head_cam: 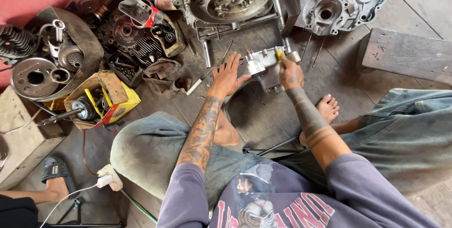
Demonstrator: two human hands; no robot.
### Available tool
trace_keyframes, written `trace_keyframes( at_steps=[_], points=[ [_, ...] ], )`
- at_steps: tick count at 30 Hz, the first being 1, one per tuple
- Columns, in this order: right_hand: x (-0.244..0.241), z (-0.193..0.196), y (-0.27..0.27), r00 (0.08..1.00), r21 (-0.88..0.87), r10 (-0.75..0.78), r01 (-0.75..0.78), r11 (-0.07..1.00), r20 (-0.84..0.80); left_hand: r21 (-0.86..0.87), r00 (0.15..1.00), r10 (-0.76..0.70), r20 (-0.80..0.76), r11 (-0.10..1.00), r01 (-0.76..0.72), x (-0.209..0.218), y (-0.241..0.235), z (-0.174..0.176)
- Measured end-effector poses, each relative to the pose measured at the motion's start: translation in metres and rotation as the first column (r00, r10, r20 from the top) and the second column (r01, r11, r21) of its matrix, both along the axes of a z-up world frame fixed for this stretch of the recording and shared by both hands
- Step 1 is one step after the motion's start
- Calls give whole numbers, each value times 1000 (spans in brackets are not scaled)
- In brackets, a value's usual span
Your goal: Cleaning a motorcycle engine casing using a small brush to remove dirt and grime.
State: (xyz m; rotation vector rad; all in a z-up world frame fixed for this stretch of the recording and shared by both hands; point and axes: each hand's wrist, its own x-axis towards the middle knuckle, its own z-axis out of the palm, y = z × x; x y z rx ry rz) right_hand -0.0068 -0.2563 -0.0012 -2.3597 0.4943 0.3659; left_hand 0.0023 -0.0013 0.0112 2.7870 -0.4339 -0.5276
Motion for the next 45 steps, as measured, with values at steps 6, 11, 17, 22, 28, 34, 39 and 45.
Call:
trace_keyframes(
  at_steps=[6, 11, 17, 22, 28, 34, 39, 45],
  points=[
    [4, -20, -26, 999, 13, 30, -30, 999, 18, -34, 999, 1, 32, 999, 1, -2, 0, 4],
    [2, -7, -5, 997, 89, 27, -33, 996, 71, -16, 999, -5, 34, 1000, 5, 0, 1, 0],
    [9, -16, -24, 994, 66, 83, -88, 994, 73, -40, 999, -8, 46, 999, 10, -2, 0, 8],
    [-4, 9, -4, 997, 22, 79, -79, 997, 3, -15, 999, -9, 31, 1000, 10, -4, 0, 3],
    [8, -17, -24, 995, -14, -14, 12, 1000, -103, -32, 1000, -1, 16, 999, 1, -3, 1, 8],
    [0, 6, -15, 991, 201, 67, -90, 975, 117, -40, 1000, 1, 24, 999, 0, -3, 0, 1],
    [11, 18, -5, 996, -10, 67, -68, 998, -57, -43, 1000, 6, 12, 999, -5, -2, 0, 6],
    [6, -29, -45, 996, 47, 89, -89, 995, -5, -16, 1000, 16, -12, 1000, -16, -2, 1, 6]
  ],
)
